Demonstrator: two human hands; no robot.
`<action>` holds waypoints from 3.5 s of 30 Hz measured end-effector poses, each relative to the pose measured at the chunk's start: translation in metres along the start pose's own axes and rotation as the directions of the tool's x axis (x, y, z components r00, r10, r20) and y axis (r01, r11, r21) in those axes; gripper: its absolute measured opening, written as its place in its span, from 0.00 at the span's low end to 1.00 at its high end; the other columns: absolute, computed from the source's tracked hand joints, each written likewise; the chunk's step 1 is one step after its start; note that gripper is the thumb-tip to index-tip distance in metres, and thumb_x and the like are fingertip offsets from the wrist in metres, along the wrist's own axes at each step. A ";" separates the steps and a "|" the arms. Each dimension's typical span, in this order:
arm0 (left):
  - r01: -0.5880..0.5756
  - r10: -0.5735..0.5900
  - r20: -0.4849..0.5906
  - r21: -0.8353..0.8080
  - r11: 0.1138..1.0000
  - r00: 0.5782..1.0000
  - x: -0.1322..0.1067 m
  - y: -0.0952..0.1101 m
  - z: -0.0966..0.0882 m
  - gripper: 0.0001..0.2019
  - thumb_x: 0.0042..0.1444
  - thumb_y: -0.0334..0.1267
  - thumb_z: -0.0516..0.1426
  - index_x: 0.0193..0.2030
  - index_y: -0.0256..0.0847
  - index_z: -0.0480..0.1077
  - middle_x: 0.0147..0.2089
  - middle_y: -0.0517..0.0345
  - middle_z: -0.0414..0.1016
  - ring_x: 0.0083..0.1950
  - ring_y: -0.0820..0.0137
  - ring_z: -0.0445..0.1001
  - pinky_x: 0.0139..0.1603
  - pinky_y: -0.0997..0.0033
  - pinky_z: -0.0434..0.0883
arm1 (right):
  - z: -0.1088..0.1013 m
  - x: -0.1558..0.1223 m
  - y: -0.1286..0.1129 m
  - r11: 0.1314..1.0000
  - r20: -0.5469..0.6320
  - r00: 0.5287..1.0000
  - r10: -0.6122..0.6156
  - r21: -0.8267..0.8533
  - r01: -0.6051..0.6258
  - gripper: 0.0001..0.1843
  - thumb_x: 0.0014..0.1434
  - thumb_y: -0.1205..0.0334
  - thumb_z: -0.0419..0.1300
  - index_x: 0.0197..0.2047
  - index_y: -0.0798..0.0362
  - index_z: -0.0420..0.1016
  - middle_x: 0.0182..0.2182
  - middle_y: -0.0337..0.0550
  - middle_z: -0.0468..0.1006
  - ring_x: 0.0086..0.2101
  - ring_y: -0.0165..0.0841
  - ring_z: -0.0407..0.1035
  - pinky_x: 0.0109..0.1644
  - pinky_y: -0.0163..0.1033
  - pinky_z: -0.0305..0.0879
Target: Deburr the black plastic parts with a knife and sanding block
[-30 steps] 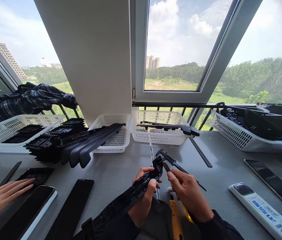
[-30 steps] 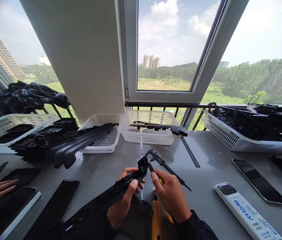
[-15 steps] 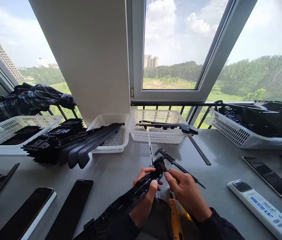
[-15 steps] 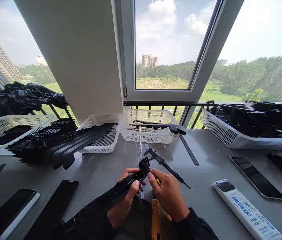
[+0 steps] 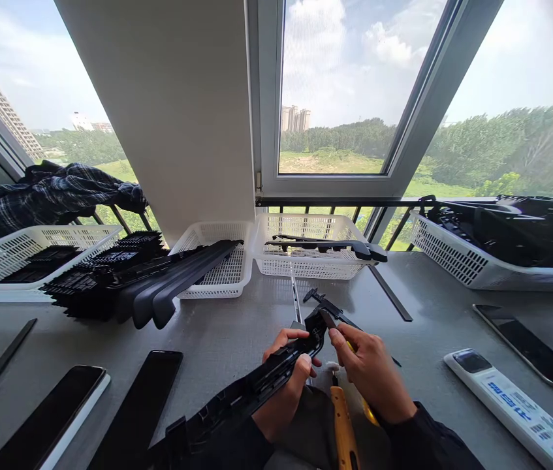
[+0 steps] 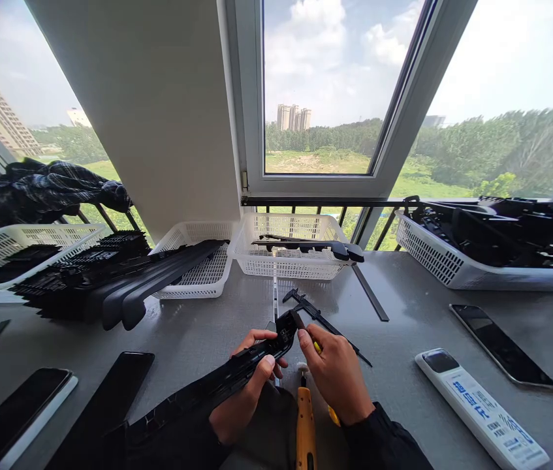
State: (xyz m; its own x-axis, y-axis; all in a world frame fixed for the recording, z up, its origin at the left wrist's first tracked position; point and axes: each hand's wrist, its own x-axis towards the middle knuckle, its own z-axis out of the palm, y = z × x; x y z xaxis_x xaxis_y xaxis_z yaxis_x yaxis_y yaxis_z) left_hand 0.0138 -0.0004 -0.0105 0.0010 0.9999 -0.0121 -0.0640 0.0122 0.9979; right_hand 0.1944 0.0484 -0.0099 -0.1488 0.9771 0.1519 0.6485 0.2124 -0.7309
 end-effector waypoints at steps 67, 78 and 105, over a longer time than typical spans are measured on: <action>-0.135 0.114 -0.279 -0.058 0.989 0.954 0.018 0.014 -0.017 0.19 0.64 0.52 0.59 0.26 0.44 0.67 0.27 0.59 0.73 0.34 0.63 0.77 0.45 0.64 0.73 | -0.003 -0.017 -0.031 0.972 0.420 0.884 -0.205 -0.019 0.234 0.36 0.80 0.44 0.39 0.77 0.56 0.65 0.21 0.35 0.69 0.23 0.35 0.63 0.32 0.39 0.50; -0.172 0.164 -0.278 -0.003 0.985 0.947 0.015 0.016 -0.018 0.21 0.66 0.53 0.55 0.24 0.45 0.67 0.27 0.58 0.72 0.33 0.64 0.75 0.43 0.65 0.71 | -0.004 -0.018 -0.033 0.969 0.431 0.872 -0.231 0.016 0.248 0.29 0.81 0.46 0.38 0.50 0.49 0.78 0.26 0.37 0.74 0.27 0.36 0.67 0.35 0.40 0.51; -0.240 0.241 -0.229 0.031 0.970 0.943 0.012 0.011 -0.021 0.22 0.68 0.55 0.55 0.27 0.44 0.67 0.26 0.59 0.69 0.30 0.67 0.70 0.38 0.66 0.69 | -0.002 -0.023 -0.029 0.977 0.481 0.851 -0.212 0.123 0.174 0.36 0.79 0.42 0.41 0.76 0.54 0.69 0.28 0.42 0.80 0.29 0.37 0.72 0.37 0.38 0.65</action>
State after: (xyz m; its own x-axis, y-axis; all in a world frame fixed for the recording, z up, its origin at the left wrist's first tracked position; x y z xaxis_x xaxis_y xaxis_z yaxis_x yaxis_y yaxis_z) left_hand -0.0078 0.0114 -0.0005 -0.2433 0.9460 0.2143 -0.0319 -0.2286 0.9730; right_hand 0.1800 0.0200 0.0092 -0.6229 0.7815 -0.0358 0.5158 0.3758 -0.7699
